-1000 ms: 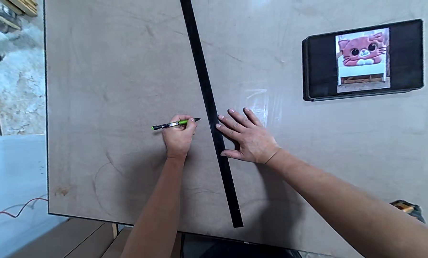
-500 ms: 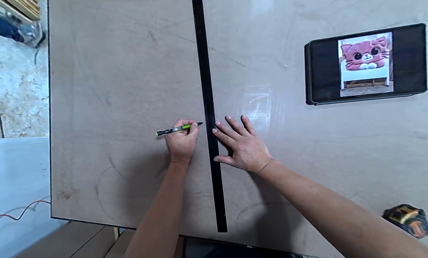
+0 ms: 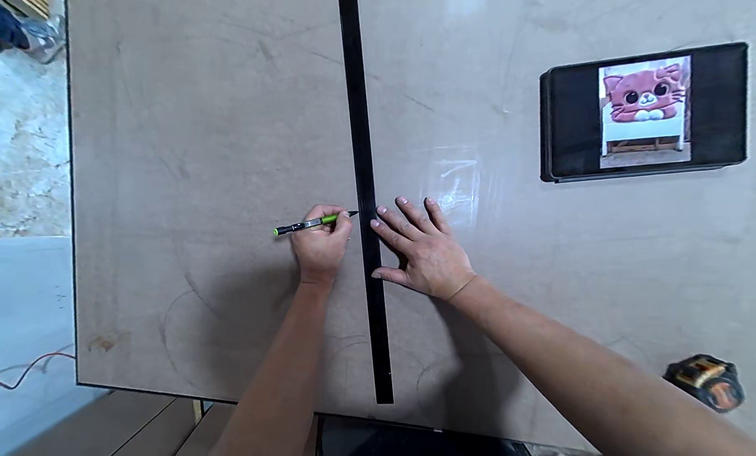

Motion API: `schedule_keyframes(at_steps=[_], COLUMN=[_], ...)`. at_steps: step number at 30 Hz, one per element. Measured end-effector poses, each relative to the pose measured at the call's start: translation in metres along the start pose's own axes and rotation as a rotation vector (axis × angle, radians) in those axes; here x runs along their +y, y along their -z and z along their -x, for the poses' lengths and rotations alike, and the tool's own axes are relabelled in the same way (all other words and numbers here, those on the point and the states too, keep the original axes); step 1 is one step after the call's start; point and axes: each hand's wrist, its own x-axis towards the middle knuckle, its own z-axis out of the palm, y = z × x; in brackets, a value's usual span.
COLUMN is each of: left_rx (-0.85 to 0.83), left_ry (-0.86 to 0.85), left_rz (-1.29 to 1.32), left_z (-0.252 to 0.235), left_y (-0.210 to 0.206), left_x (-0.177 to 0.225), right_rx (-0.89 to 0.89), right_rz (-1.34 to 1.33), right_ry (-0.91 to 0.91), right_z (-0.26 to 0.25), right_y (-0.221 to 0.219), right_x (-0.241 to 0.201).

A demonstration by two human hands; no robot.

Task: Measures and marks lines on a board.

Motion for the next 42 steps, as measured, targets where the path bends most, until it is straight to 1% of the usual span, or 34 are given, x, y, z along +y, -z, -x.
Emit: schedule_keyframes(at_steps=[30, 42], left_rx=[-0.005, -0.004], left_ry=[0.024, 0.018], left_rz=[-0.003, 0.011], left_z=[-0.0014, -0.0017], left_y=[-0.0015, -0.0016], left_x=[0.0024, 0.002], right_rx=[-0.076, -0.041], right_rz=[0.016, 0.005], right_ry=[-0.017, -0.024], right_z=[-0.0049, -0.0051], right_y=[0.0016, -0.0001], right_x=[0.0023, 0.002])
